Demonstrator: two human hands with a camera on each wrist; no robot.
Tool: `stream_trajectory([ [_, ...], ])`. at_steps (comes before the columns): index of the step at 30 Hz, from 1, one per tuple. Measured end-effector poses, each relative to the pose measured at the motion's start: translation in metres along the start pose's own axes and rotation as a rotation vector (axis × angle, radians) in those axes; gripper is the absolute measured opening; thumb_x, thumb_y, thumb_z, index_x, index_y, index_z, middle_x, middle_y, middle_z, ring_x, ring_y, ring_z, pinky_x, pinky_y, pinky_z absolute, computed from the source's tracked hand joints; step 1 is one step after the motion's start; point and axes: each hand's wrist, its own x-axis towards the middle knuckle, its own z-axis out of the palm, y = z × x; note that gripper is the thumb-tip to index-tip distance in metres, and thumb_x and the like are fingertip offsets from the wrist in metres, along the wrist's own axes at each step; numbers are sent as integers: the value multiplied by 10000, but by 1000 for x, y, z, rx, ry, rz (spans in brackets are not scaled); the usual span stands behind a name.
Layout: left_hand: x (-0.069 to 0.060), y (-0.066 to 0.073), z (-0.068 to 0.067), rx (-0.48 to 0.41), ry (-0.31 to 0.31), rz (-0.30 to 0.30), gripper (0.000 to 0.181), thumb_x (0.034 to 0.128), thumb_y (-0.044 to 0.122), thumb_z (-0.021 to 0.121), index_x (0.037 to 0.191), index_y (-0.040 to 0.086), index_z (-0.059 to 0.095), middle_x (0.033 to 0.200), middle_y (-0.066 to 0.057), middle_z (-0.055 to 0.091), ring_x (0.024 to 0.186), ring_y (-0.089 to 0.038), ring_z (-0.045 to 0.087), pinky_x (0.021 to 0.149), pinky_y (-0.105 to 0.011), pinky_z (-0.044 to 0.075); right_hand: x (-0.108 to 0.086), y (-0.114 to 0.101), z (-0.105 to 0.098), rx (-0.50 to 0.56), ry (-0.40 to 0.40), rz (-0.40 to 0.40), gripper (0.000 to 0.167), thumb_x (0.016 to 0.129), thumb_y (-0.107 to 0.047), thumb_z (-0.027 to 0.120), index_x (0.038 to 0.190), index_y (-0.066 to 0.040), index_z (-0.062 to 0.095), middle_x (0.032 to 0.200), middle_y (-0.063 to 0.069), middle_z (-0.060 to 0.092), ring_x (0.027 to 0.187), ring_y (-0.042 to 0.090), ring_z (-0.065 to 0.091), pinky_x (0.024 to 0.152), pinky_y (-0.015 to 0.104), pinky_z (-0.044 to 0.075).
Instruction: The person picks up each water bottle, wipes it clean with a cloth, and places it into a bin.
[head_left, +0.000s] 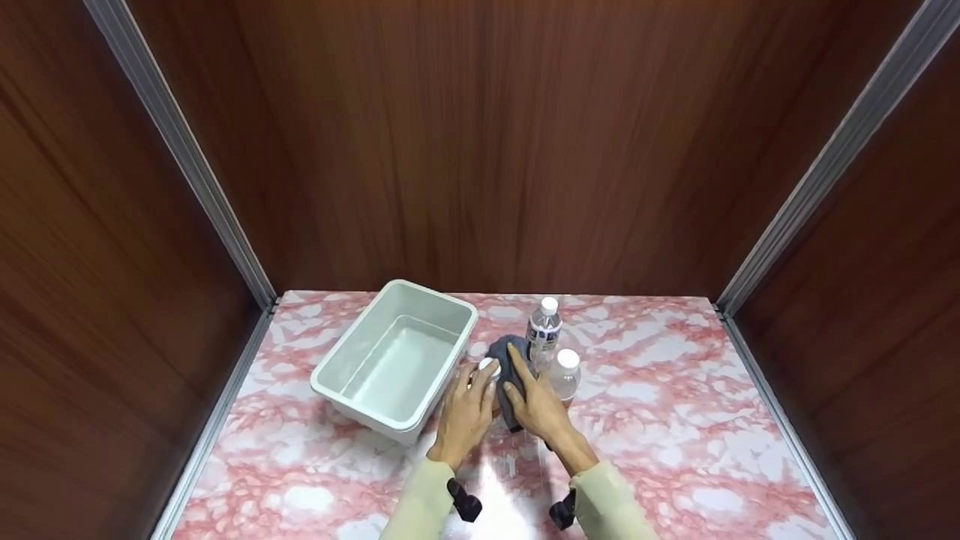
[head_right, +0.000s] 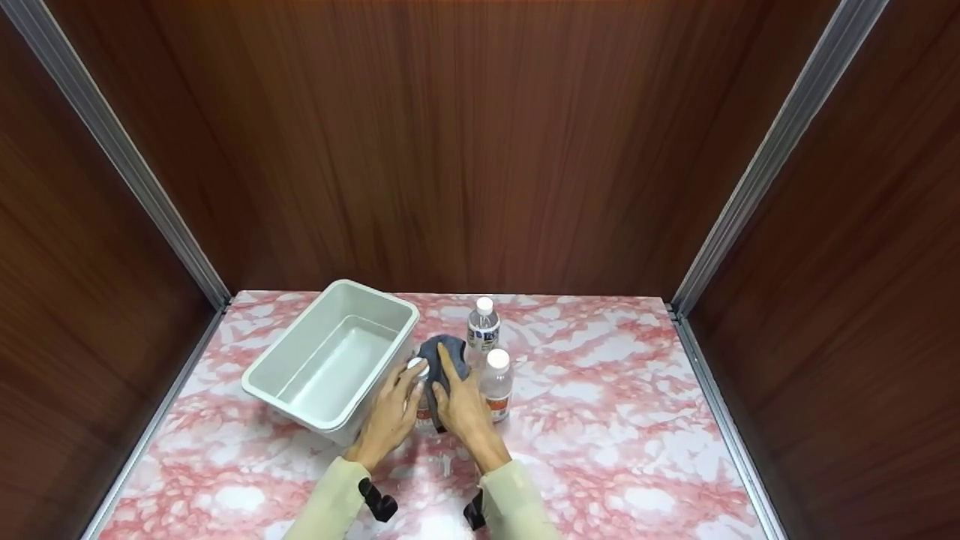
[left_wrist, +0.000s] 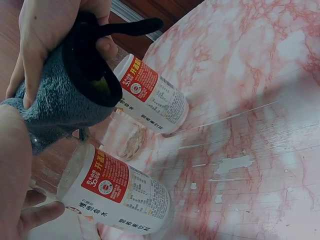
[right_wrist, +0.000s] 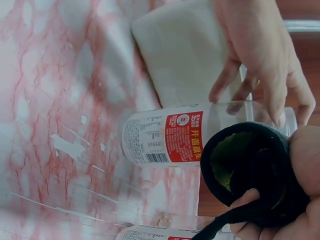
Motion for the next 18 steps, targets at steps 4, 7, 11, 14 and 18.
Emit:
stream_trajectory([
  [4, 0, -2, -1, -4, 9, 4, 365, 995, 186, 604, 1358, 181, 635, 1289, -158, 650, 1158, -327, 643, 978, -457, 524, 0, -1, 1, 13, -29, -4, 619, 997, -155, 608, 1569, -155, 373, 1408, 497, 413, 1243, 583, 544, 968, 642, 507],
  [7, 1, -2, 0, -6, 12, 7, 365, 992, 184, 608, 1356, 175, 636, 1289, -163, 651, 1163, -337, 644, 980, -460, 524, 0, -2, 2, 14, -51, -1, 630, 988, -171, 631, 1565, -158, 379, 1415, 517, 364, 1238, 598, 537, 962, 640, 511],
  [11, 1, -2, 0, -8, 21, 8, 364, 985, 177, 619, 1348, 168, 642, 1287, -158, 653, 1164, -338, 643, 978, -457, 524, 0, -2, 3, 11, -89, 24, 685, 971, -228, 669, 1578, -190, 354, 1418, 517, 344, 1222, 603, 541, 931, 631, 528],
  [14, 1, -2, -1, -15, 23, 13, 361, 983, 170, 621, 1343, 162, 646, 1282, -154, 657, 1156, -337, 647, 971, -458, 527, 0, -2, 5, 9, -92, 31, 732, 952, -238, 698, 1587, -205, 335, 1446, 517, 308, 1203, 597, 559, 914, 615, 543],
  [18, 2, -1, -1, -18, 18, 18, 365, 983, 170, 618, 1347, 162, 642, 1282, -148, 658, 1150, -331, 650, 962, -457, 529, -2, -2, 6, 2, -68, 19, 765, 925, -194, 722, 1585, -198, 337, 1472, 529, 245, 1145, 574, 602, 874, 588, 565],
])
